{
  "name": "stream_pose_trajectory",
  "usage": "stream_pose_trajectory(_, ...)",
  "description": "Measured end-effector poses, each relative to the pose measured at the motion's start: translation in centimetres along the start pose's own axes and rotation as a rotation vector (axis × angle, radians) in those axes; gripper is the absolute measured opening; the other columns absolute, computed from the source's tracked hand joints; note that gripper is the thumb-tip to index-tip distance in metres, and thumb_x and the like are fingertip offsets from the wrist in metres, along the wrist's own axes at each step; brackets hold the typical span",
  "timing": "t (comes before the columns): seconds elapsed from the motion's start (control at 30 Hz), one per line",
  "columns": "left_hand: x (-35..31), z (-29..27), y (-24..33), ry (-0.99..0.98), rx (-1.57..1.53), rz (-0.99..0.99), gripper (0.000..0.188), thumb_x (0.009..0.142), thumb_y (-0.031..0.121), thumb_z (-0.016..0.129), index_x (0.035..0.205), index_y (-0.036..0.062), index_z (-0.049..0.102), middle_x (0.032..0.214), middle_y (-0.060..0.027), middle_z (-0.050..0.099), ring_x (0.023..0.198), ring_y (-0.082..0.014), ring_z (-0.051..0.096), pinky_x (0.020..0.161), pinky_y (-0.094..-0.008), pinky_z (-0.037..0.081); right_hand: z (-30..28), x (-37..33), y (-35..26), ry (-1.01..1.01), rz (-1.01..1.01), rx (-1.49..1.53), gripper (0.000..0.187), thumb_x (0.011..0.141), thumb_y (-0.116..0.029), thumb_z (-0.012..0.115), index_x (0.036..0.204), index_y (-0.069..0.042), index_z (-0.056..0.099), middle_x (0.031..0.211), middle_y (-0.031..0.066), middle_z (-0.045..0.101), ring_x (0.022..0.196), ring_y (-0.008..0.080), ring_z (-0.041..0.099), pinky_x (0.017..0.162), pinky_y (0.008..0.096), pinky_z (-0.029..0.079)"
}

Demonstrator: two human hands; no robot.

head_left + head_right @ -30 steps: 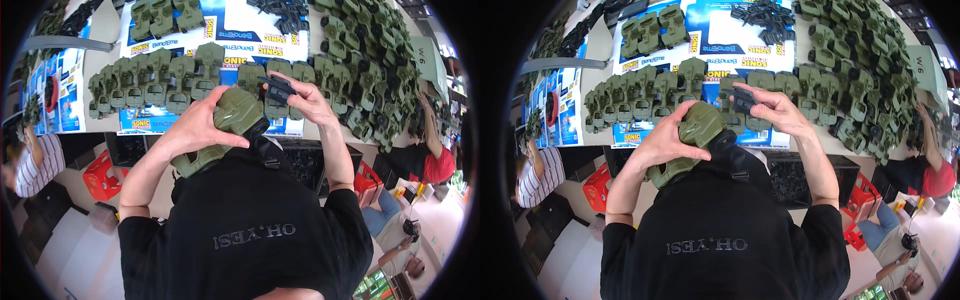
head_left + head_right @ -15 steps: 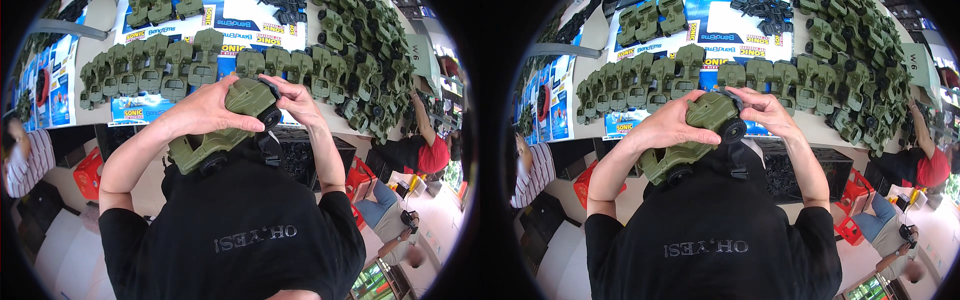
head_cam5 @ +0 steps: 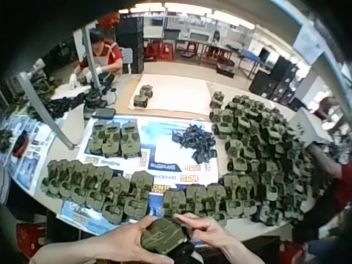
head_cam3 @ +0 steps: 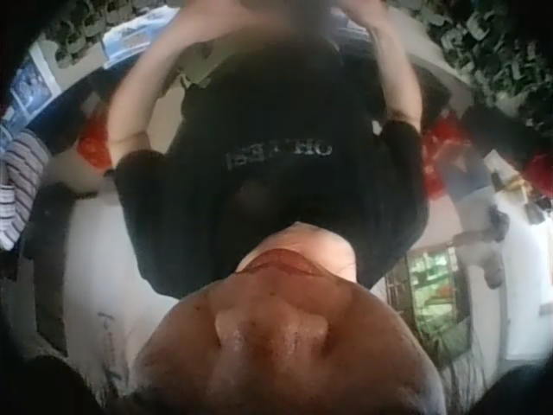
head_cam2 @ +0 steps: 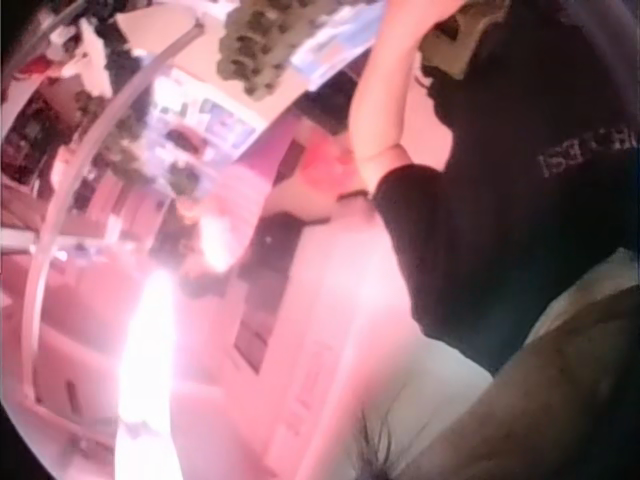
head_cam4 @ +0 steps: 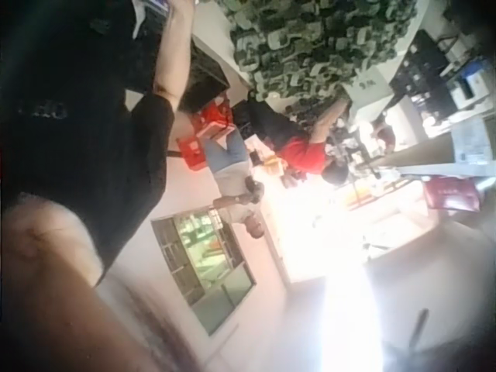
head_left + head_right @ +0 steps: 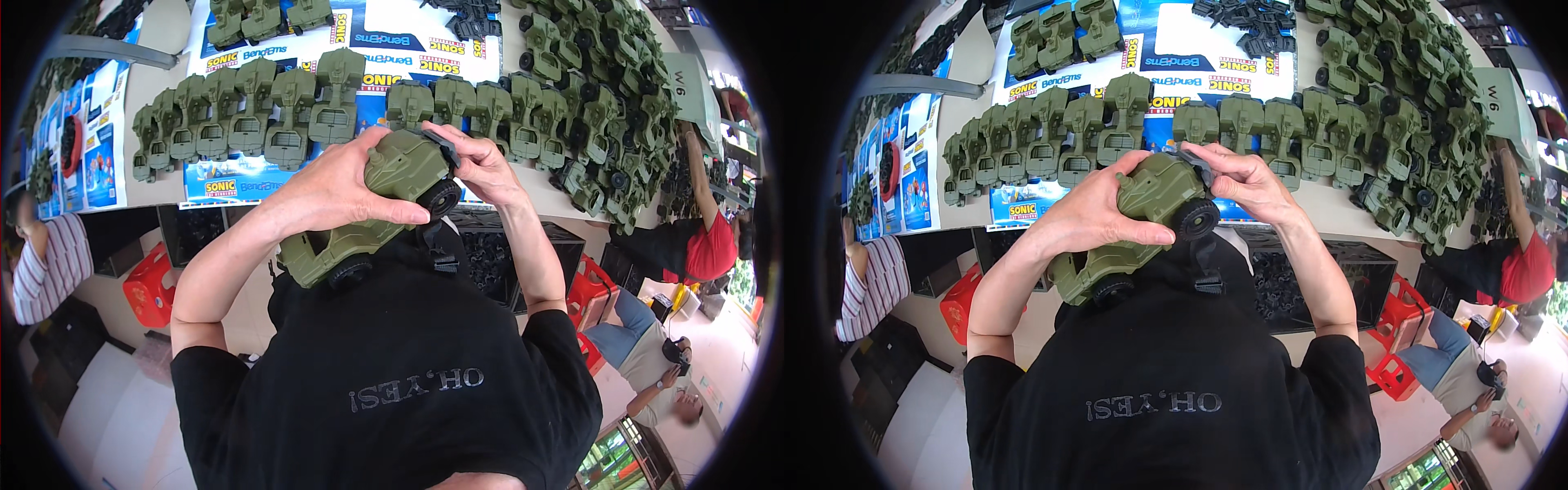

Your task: The person assembles green plastic toy tanks by attaching black wheels to the tank bodies. They repeatedly pick up a tank body, attach wheels, and place the completed unit on a table alongside other finished tanks.

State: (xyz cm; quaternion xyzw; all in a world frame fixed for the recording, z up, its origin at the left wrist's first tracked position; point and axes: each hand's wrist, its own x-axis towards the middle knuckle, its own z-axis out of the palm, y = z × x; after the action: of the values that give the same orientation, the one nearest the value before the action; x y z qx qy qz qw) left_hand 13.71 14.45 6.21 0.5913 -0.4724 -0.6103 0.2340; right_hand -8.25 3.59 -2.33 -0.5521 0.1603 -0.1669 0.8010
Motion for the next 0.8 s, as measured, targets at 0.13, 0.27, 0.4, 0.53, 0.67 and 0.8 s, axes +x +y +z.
stream_pose_trajectory(0.13,-0.2,0.2,0.1,0.015,0.021,0.015,0.097,0.056,0.051,0.083,0.124,-0.0061,0.043,0.107,-0.0204,0.063,0.102,-0.0292,0.062,0.092,-0.0361,0.046,-0.2,-0.4,-0.2,-0.009,0.0,-0.128,0.054,0.083,-0.029,0.068,0.13,-0.007,0.053,0.108,0.0016,0.052,0.081,0.0088,0.044,0.067,0.0234,0.04)
stream_pose_trajectory(0.27,-0.6,0.3,0.6,0.034,0.024,0.032,0.09,0.056,0.045,0.085,0.12,-0.0039,0.045,0.102,-0.0176,0.066,0.096,-0.0281,0.065,0.089,-0.0358,0.047,0.3,-0.4,-1.1,-0.053,-0.163,-0.404,0.05,0.089,-0.033,0.062,0.129,-0.004,0.052,0.113,0.0036,0.053,0.085,0.0119,0.047,0.069,0.0248,0.042)
stream_pose_trajectory(0.4,-0.7,0.4,0.6,0.047,0.144,0.081,0.084,0.056,0.042,0.084,0.117,-0.0018,0.047,0.098,-0.0178,0.066,0.092,-0.0308,0.065,0.086,-0.0369,0.049,0.7,-0.6,-1.6,0.082,0.015,-0.18,0.047,0.096,-0.04,0.049,0.12,0.0,0.06,0.105,0.0041,0.059,0.083,0.0108,0.051,0.071,0.0258,0.044)
stream_pose_trajectory(0.53,-0.5,0.9,1.2,-0.029,0.25,0.084,0.083,0.058,0.042,0.084,0.118,-0.0011,0.045,0.098,-0.0208,0.065,0.09,-0.0358,0.064,0.081,-0.0395,0.051,2.7,-0.1,-0.9,0.362,0.221,-0.014,0.048,0.098,-0.041,0.043,0.086,-0.001,0.067,0.098,0.0058,0.062,0.082,0.0084,0.054,0.073,0.0241,0.042)
stream_pose_trajectory(0.67,-0.7,1.4,1.6,-0.032,0.423,0.199,0.09,0.056,0.042,0.084,0.122,-0.0005,0.04,0.103,-0.0236,0.06,0.089,-0.0402,0.062,0.079,-0.0435,0.051,4.7,0.5,-1.5,0.366,0.211,0.025,0.057,0.097,-0.053,0.033,0.1,-0.003,0.061,0.092,0.0036,0.059,0.082,0.009,0.049,0.073,0.0243,0.038)
stream_pose_trajectory(0.8,-1.5,1.8,1.1,-0.081,0.451,0.26,0.092,0.055,0.039,0.085,0.125,0.0026,0.039,0.107,-0.0221,0.059,0.091,-0.0391,0.062,0.078,-0.0427,0.051,6.8,-0.2,-1.9,0.253,0.366,0.213,0.078,0.092,-0.066,0.018,0.122,-0.002,0.052,0.121,0.0131,0.053,0.119,0.0209,0.046,0.105,0.0335,0.031)
